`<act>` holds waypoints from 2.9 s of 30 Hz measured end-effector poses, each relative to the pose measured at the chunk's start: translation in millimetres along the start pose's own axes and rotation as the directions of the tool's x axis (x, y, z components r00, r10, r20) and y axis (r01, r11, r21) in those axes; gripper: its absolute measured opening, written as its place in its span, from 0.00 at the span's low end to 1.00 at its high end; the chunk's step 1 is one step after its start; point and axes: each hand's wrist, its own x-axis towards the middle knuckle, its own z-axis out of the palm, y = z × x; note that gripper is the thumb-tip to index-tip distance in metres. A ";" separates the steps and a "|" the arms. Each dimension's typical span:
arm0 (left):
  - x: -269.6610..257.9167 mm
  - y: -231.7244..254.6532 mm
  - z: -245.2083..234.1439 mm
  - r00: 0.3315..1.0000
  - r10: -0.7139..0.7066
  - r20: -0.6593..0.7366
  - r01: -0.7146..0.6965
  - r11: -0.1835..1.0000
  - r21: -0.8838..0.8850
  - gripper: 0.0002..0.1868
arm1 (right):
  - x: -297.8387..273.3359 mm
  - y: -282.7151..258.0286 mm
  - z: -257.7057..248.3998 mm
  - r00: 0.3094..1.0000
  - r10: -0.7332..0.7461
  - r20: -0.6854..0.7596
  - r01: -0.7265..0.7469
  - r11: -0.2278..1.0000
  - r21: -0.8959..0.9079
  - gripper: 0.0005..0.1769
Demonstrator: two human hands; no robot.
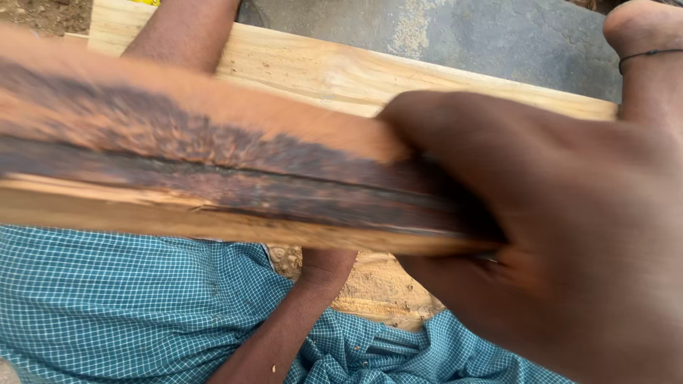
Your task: The person carves a circular decorative pattern into a wooden panel using a chisel and a wooden mallet.
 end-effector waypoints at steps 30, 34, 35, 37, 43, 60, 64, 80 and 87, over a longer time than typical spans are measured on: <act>99.5 18.3 -98.1 0.772 -0.421 0.476 0.635 0.478 -0.607 0.08 | 58.8 26.0 25.1 0.898 0.135 0.420 0.068 0.899 -0.434 0.11; 94.3 18.4 -96.7 0.775 -0.418 0.474 0.632 0.498 -0.594 0.09 | 44.7 62.1 47.8 0.842 0.406 0.356 -0.369 0.914 -0.171 0.23; 95.8 19.6 -97.0 0.787 -0.411 0.461 0.617 0.543 -0.569 0.08 | 40.9 71.6 53.0 0.841 0.385 0.379 -0.327 0.921 -0.211 0.24; 99.8 22.9 -98.7 0.819 -0.372 0.436 0.568 0.630 -0.529 0.07 | 32.1 88.5 58.4 0.834 0.352 0.424 -0.246 0.926 -0.286 0.26; 99.7 21.1 -96.0 0.882 -0.260 0.392 0.443 0.739 -0.507 0.06 | 12.6 97.8 60.3 0.956 0.267 0.117 -0.284 0.945 0.160 0.29; 110.8 28.9 -95.8 0.870 -0.125 0.477 0.336 0.859 -0.387 0.10 | -53.4 113.1 67.7 0.888 0.433 0.159 -0.450 0.888 0.096 0.36; 114.3 31.1 -102.9 0.887 -0.050 0.458 0.221 0.919 -0.327 0.10 | -49.6 89.2 55.8 0.831 0.556 0.001 -0.532 0.794 0.294 0.38; 107.0 16.4 -98.6 0.921 -0.035 0.388 0.186 0.914 -0.361 0.15 | -106.7 58.7 42.4 0.458 0.866 0.202 -0.861 0.377 0.341 0.21; 107.0 30.9 -108.7 0.915 0.055 0.400 0.041 0.973 -0.229 0.10 | -109.0 73.4 64.3 0.769 0.604 0.209 -0.629 0.773 0.082 0.33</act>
